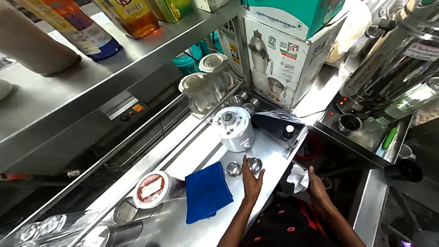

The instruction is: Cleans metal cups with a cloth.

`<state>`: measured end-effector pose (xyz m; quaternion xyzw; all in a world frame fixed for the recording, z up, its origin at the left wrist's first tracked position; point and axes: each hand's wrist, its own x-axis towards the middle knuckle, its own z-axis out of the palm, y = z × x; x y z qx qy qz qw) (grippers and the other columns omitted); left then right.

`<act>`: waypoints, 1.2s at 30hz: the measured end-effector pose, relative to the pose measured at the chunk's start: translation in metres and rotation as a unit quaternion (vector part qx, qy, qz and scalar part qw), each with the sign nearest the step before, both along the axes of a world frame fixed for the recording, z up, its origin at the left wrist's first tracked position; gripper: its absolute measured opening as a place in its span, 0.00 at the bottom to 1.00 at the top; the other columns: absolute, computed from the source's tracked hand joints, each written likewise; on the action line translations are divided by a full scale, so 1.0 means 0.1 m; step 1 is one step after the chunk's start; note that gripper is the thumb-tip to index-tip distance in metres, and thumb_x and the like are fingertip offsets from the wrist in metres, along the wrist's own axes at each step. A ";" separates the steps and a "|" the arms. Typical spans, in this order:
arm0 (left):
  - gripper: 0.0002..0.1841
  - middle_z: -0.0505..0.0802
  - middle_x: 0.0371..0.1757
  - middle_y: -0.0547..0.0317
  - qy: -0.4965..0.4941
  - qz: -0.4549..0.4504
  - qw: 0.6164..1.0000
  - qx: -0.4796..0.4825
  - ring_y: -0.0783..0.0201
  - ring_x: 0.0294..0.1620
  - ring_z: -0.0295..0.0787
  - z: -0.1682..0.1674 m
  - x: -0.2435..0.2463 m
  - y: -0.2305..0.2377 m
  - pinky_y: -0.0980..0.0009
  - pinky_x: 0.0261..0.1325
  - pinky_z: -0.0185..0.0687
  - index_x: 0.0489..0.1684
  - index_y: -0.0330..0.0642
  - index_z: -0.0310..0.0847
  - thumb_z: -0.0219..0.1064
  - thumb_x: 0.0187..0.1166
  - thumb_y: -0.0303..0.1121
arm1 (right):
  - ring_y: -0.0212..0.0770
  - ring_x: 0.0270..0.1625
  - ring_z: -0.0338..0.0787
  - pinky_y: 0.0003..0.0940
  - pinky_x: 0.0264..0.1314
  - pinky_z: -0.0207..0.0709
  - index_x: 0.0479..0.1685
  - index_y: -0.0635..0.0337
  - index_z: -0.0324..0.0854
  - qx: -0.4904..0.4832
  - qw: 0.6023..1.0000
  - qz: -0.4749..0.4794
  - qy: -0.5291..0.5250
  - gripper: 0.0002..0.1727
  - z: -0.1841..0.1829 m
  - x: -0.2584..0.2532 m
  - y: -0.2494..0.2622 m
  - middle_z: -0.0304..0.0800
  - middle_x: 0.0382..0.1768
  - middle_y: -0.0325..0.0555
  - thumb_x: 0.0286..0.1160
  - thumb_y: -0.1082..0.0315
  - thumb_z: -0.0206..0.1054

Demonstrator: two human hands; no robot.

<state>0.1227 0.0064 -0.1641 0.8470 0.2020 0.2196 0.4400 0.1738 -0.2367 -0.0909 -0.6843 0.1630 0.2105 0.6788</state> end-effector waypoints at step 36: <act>0.41 0.76 0.85 0.58 -0.224 -0.132 0.965 0.037 0.54 0.88 0.66 2.96 -0.84 -0.13 0.50 0.90 0.62 0.82 0.48 0.71 0.77 0.67 0.55 | 0.17 0.50 0.86 0.15 0.55 0.80 0.49 0.61 0.85 0.240 0.794 0.275 -0.486 0.27 2.14 -0.28 0.82 0.91 0.43 0.34 0.88 0.44 0.55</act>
